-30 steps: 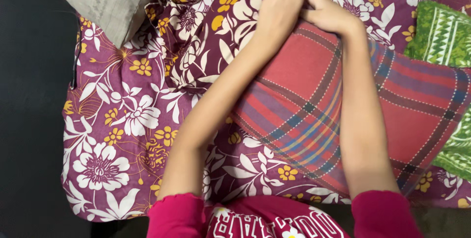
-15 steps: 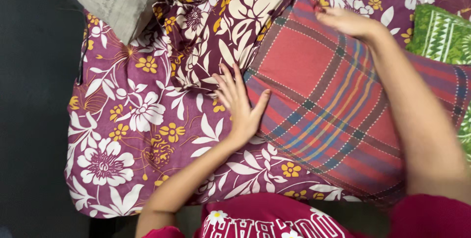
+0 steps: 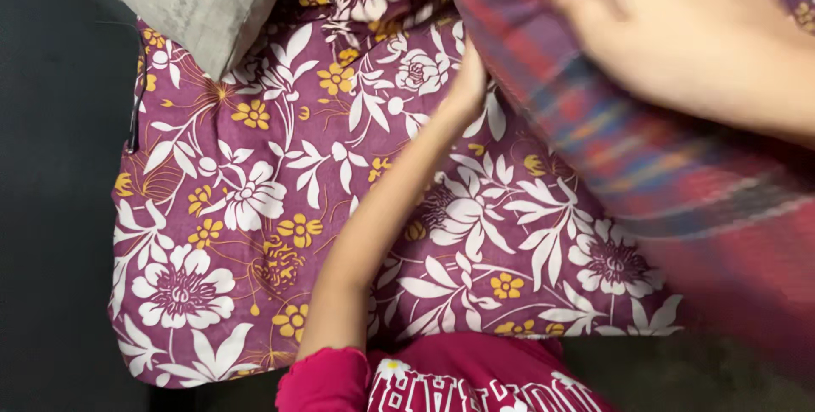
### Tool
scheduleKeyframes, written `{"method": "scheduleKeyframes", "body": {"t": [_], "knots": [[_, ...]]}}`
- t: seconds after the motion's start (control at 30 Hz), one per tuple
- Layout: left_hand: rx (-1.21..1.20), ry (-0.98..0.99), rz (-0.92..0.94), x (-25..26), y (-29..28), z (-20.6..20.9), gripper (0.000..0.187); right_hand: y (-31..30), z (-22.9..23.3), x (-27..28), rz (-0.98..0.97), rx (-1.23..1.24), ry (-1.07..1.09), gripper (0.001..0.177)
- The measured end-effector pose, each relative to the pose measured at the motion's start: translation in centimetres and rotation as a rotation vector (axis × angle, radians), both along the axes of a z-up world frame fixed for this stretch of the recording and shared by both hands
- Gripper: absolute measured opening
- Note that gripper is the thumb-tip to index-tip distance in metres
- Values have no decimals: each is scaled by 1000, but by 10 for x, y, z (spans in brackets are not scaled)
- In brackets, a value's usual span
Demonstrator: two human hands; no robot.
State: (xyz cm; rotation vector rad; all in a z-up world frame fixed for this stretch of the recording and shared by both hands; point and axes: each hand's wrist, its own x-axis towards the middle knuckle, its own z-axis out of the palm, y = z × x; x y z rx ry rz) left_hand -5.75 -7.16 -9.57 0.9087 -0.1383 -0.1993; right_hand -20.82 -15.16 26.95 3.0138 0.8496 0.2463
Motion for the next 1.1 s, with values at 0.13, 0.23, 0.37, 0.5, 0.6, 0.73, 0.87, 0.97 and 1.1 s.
{"method": "scheduleKeyframes", "body": {"t": [0.13,0.23,0.37,0.5,0.6,0.73,0.87,0.97,1.1], "knots": [[-115,162,-200,1,73,15,84,-14,-25,20,193,247,551,29],[-217,221,-71,-73,130,34,94,-85,-61,53,158,343,381,30],[270,300,27,-150,133,44,87,-188,-154,92,-96,494,362,49],[398,6,215,-147,108,22,75,-202,-245,63,-495,421,530,63],[518,-31,340,-125,113,14,60,-187,-254,36,-620,412,513,75],[664,-174,234,-146,178,31,54,-162,-254,-12,-654,155,714,80],[1513,-86,-68,-162,240,73,56,-153,-233,-20,-445,-99,678,70],[1794,-270,243,-145,236,104,49,-147,-197,25,-488,10,337,69],[1574,-861,759,-51,181,132,40,-107,-201,121,53,394,-319,40]]}}
